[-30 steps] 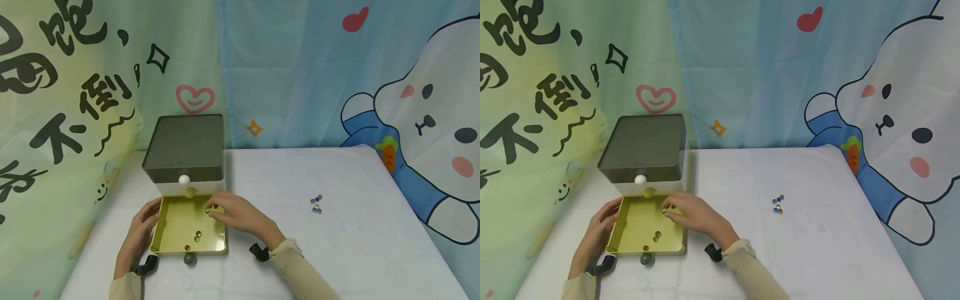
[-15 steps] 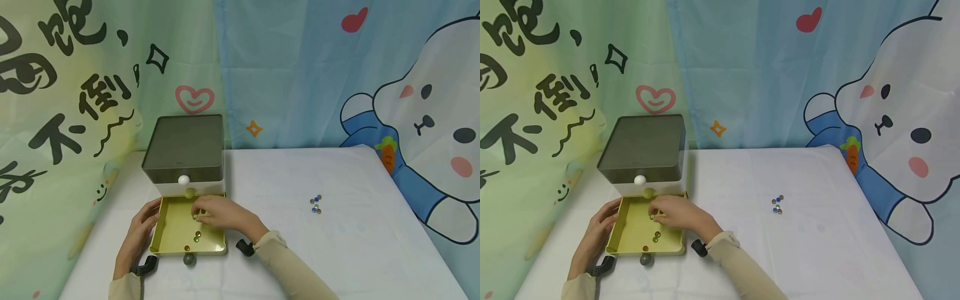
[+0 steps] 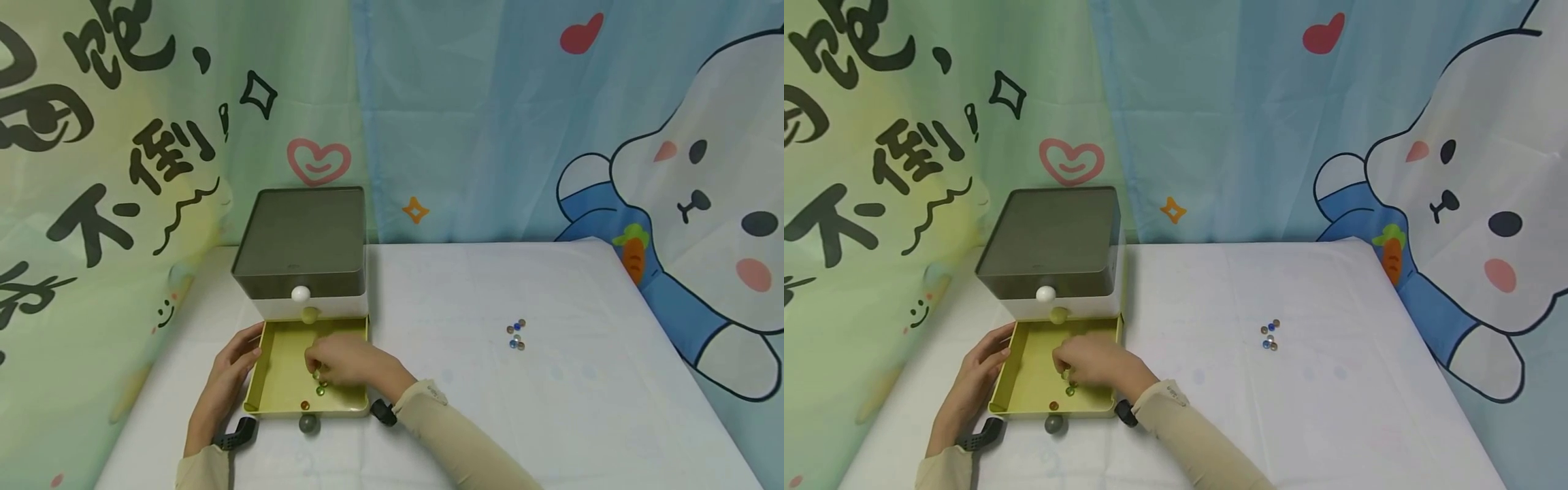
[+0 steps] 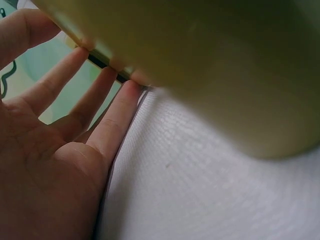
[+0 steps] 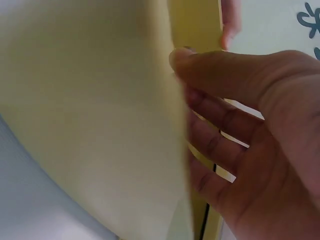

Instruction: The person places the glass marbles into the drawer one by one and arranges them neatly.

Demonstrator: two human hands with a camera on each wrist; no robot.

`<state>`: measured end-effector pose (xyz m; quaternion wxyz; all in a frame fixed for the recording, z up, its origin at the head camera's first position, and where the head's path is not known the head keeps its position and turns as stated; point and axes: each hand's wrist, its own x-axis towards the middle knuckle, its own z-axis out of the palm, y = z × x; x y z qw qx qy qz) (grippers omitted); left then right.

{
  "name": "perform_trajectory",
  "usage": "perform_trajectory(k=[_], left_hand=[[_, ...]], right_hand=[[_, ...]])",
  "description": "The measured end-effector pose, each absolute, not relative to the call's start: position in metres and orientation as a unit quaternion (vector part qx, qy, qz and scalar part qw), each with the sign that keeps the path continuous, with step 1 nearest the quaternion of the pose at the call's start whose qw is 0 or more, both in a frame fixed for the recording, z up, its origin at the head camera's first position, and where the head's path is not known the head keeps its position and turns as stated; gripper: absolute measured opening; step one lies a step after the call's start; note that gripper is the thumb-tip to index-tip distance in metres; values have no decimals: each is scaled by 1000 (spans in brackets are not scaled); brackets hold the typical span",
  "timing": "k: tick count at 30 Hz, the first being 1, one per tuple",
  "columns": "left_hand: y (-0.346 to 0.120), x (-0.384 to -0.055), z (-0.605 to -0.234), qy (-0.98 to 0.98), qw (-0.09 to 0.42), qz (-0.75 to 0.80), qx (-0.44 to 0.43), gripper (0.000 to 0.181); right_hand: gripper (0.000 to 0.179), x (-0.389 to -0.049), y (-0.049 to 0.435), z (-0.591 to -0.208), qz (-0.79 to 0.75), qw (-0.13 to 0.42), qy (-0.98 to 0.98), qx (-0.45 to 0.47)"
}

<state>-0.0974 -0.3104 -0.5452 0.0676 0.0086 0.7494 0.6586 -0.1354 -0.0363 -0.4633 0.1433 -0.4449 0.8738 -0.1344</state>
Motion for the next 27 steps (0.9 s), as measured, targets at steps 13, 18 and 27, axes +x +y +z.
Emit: perform_trajectory(k=[13,18,27], left_hand=[[-309,-97,-544,746,64,663,11,54],[-309,-97,-545,746,67,663,9,55],[-310,-97,-546,748,67,660,9,55]], right_hand=[[15,-127,-47,-478,-118,168,877,-435],[16,-127,-47,-480,-124,179,875,-431],[12,-126,-44,-481,-124,178,876,-432]])
